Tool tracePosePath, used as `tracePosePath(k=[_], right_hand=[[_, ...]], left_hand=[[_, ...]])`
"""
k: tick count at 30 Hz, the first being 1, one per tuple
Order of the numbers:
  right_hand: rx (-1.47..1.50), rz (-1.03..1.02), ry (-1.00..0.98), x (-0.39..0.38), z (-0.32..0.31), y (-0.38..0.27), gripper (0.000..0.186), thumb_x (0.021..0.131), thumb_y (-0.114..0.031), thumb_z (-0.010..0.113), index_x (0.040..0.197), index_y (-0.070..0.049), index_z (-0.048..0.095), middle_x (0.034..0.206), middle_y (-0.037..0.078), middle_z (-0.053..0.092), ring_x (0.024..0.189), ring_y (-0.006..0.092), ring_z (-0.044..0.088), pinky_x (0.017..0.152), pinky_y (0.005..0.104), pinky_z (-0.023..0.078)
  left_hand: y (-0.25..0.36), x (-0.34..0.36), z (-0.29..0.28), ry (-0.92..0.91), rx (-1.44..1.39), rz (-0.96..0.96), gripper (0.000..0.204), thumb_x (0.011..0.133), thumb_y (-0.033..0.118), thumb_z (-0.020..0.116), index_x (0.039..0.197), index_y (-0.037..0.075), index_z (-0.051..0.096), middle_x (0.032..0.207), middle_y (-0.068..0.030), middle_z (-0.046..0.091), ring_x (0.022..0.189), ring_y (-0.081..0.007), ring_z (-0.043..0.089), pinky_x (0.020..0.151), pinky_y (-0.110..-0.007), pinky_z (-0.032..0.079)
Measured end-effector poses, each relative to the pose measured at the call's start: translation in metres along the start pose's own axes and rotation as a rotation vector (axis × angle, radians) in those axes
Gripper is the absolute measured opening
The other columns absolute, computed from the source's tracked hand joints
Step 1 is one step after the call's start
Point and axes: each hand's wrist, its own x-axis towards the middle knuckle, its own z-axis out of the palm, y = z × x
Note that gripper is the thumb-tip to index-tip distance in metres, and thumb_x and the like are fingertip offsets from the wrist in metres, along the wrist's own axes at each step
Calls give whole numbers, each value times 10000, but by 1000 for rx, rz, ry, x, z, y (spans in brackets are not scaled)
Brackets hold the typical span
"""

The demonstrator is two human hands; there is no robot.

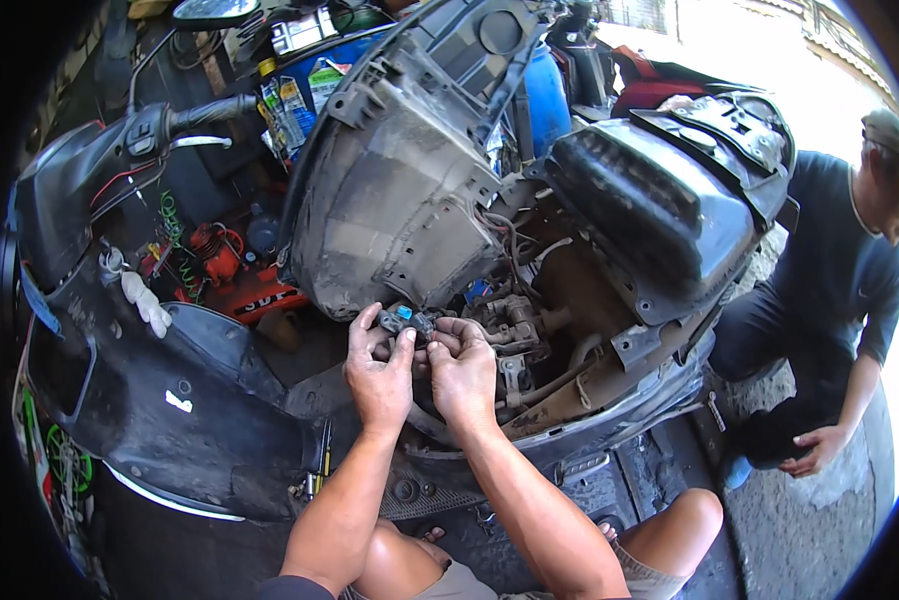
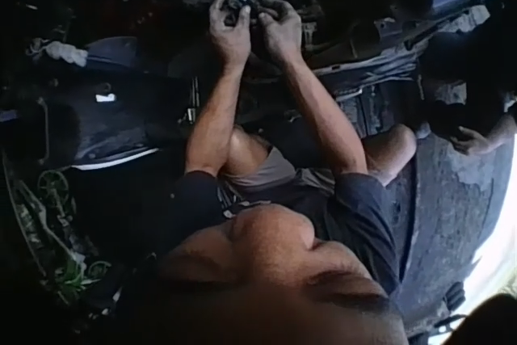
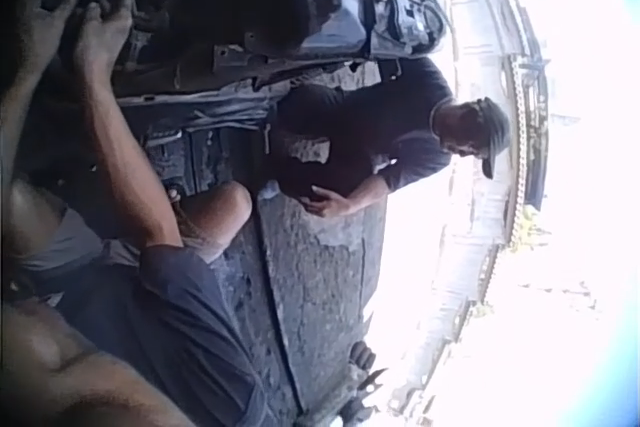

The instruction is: Inspecting and repairing electrical wiring and connectors inside the body of a motorcycle.

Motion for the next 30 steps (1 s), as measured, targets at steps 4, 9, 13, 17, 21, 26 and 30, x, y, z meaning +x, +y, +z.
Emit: tracePosePath(k=[4, 9, 13, 17, 21, 26, 30], right_hand=[[46, 25, 61, -1, 2, -6, 262, 954, 85, 531, 1215, 76, 522, 1041, 137, 672, 775, 136, 679, 696, 255, 584], [68, 55, 45, 6, -7, -3, 287, 971, 58, 541, 1254, 47, 496, 1085, 130, 639, 764, 144, 657, 683, 280, 584], [83, 85, 24, 1, -2, -9, 284, 972, 59, 538, 1253, 42, 499, 1079, 121, 638, 754, 137, 651, 673, 275, 576], [85, 96, 17, 0, -2, -10, 284, 970, 66, 529, 1251, 34, 508, 1069, 104, 636, 737, 123, 633, 658, 260, 562], [70, 74, -11, -2, -2, -5, 290, 967, 69, 524, 1253, 24, 513, 1071, 103, 636, 740, 120, 633, 663, 264, 564], [-20, 75, -11, -2, -4, -3, 316, 953, 65, 525, 1266, 23, 521, 1066, 116, 642, 737, 121, 633, 654, 269, 562], [-26, 38, -11, 0, -1, -1, 339, 942, 70, 514, 1277, 18, 514, 1060, 113, 625, 744, 141, 633, 656, 290, 563]], left_hand=[[-11, 3, -2, 57, -71, 44, 487, 885, 35, 736, 1328, -3, 537, 893, -62, 711, 720, -84, 601, 682, -253, 505], [-3, 8, -41, 82, -368, 4, 382, 953, 81, 641, 1304, -9, 520, 882, -43, 667, 695, -53, 552, 622, -195, 441], [-28, -2, -107, -39, -112, -218, 324, 937, 120, 621, 1239, 12, 578, 795, -20, 644, 577, -19, 459, 496, -170, 337], [-92, -40, -136, -51, -57, -601, 343, 908, 69, 650, 1229, -36, 591, 790, -35, 637, 589, -63, 516, 527, -210, 390], [-157, -83, -149, -18, 230, -576, 387, 882, 81, 671, 1224, -85, 594, 798, -79, 688, 693, -147, 642, 638, -279, 495], [-174, -95, -153, -62, 412, -577, 487, 842, 113, 703, 1262, -98, 577, 702, -76, 668, 672, -151, 623, 686, -301, 503], [-197, -99, -164, -100, 432, -333, 540, 847, 128, 709, 1314, -96, 553, 723, -90, 672, 673, -162, 607, 694, -315, 497]])
